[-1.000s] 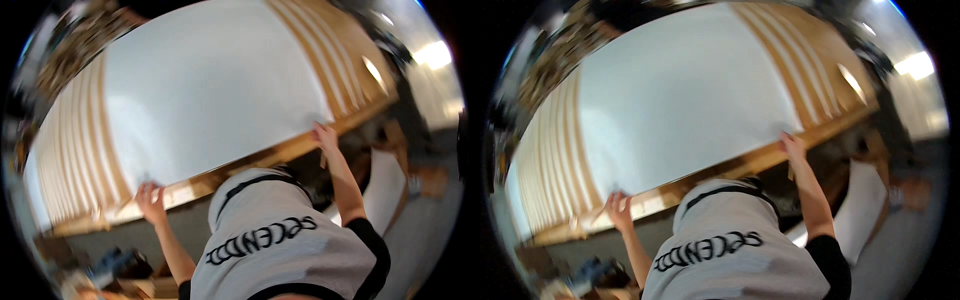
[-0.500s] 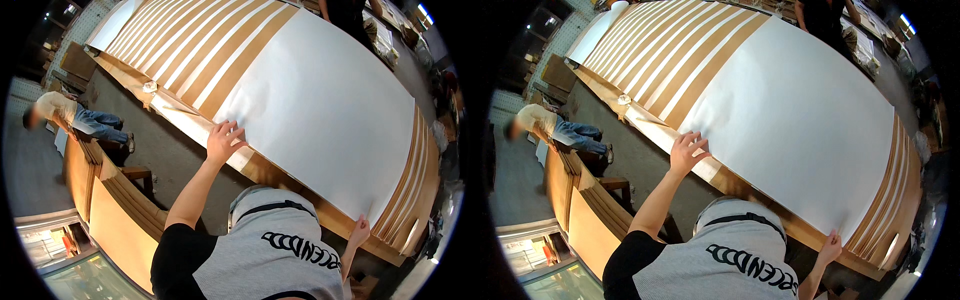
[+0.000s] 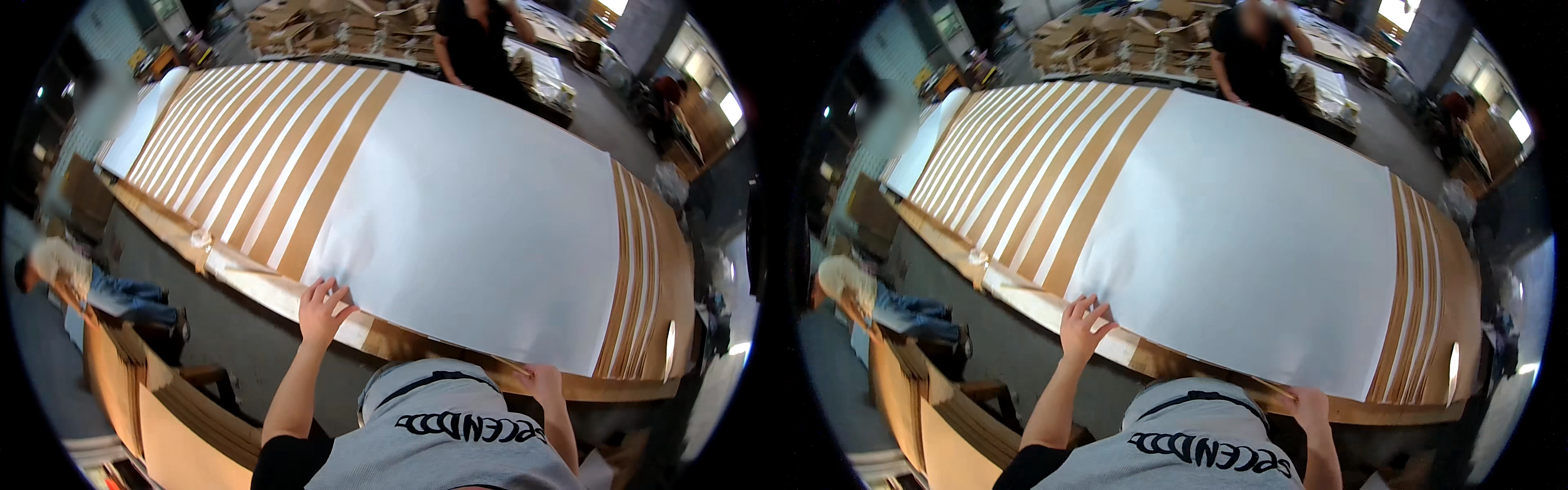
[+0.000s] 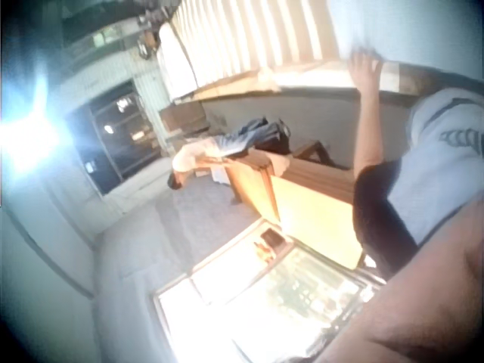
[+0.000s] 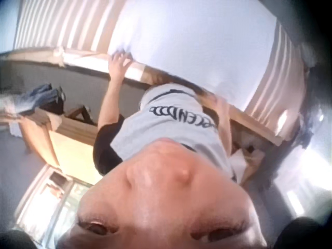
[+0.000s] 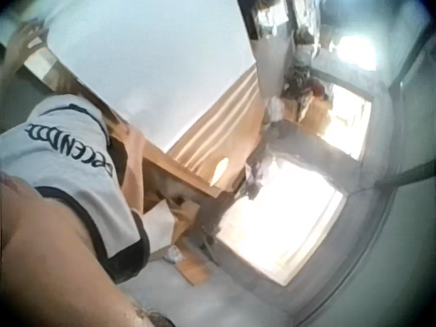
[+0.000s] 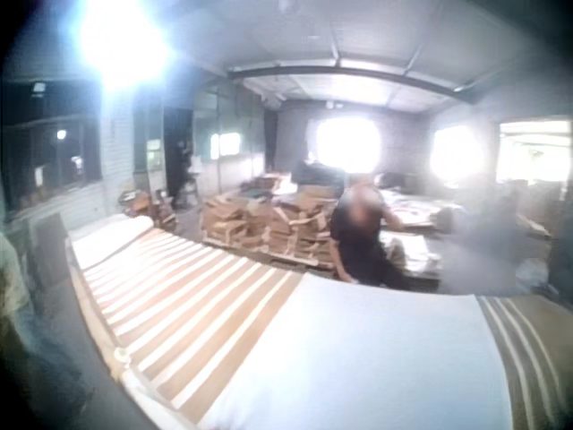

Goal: The person repeatedly picks up large white paper sheets and places them onto a long wooden structure. The person handles the sheets one at a time, aligning them along the structure while other people work nearby.

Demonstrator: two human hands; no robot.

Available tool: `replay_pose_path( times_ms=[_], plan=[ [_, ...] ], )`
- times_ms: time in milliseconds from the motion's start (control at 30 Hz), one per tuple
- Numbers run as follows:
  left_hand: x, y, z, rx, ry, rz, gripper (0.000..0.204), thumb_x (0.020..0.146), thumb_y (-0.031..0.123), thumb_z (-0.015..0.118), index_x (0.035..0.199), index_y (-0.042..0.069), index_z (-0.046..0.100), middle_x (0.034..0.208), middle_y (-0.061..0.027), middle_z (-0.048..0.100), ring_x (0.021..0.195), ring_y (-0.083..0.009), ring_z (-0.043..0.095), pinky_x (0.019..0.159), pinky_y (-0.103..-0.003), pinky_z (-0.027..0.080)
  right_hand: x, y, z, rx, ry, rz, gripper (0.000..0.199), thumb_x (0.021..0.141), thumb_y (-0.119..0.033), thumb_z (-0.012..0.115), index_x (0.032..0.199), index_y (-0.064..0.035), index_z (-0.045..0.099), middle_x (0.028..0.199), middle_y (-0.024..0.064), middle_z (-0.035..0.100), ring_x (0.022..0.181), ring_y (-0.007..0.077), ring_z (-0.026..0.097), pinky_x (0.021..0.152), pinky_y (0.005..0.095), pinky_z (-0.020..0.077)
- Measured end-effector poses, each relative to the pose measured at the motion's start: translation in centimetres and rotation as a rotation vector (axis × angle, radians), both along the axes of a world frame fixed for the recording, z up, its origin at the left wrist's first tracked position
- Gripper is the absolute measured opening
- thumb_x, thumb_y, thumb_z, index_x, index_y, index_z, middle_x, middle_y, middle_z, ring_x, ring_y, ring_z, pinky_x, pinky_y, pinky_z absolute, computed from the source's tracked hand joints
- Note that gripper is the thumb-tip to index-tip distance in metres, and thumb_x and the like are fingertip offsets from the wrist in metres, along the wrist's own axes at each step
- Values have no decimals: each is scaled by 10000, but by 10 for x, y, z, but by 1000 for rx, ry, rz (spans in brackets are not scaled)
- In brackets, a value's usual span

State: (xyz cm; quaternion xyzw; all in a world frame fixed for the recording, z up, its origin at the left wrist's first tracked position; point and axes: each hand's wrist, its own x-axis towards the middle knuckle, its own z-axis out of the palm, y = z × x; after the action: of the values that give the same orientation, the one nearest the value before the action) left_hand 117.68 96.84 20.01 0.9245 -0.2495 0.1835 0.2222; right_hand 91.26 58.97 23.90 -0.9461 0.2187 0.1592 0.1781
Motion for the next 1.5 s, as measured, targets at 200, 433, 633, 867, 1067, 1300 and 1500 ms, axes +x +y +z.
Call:
replay_pose_path(
  times_ms=[200,433,633,867,1067,1300,1500],
  plan=[
    [-4,-15,7,9,24,-63,387,591,269,738,933,127,620,1030,-81,537,986,-311,492,809,-407,414,-12,-4,-5,-8,-194,-25,183,732,-252,567,820,-99,613,773,139,570,766,339,531,651,413,429],
    [-17,-22,-8,77,38,-113,356,649,203,718,971,91,618,1053,-118,535,980,-309,500,782,-410,435,-21,-17,-21,-31,-26,-42,215,711,-287,566,670,-83,622,644,123,586,659,310,581,565,399,464],
    [-15,-15,-3,133,67,-112,346,668,199,704,985,91,616,1058,-113,531,979,-297,498,774,-396,441,-24,-6,-28,-7,-6,-74,222,708,-309,579,703,-93,629,669,107,597,662,295,588,560,396,467],
    [-6,-15,3,191,107,-159,344,684,175,691,999,77,595,1104,-129,494,999,-304,477,785,-408,433,-35,0,-23,77,-43,-193,215,703,-299,581,756,-100,644,683,105,604,692,305,594,596,398,477],
    [-47,-111,81,107,168,-381,252,740,37,609,988,21,567,1124,-137,471,1036,-294,459,810,-394,422,-85,31,-51,151,66,-244,195,706,-271,523,734,-106,622,697,111,603,694,310,591,562,416,469],
    [-109,-231,58,-158,679,-1065,170,745,-41,562,912,-14,586,893,-120,583,830,-243,552,723,-313,451,-164,57,-43,214,232,-502,162,695,-172,539,756,-64,643,795,134,625,723,307,604,589,404,479],
    [-196,-304,60,-10,973,-1343,139,770,-7,564,902,11,608,858,-90,597,771,-184,570,705,-272,456,-220,58,-33,311,223,-771,205,713,-190,534,813,-54,649,826,143,624,786,309,596,629,419,475]
  ],
)
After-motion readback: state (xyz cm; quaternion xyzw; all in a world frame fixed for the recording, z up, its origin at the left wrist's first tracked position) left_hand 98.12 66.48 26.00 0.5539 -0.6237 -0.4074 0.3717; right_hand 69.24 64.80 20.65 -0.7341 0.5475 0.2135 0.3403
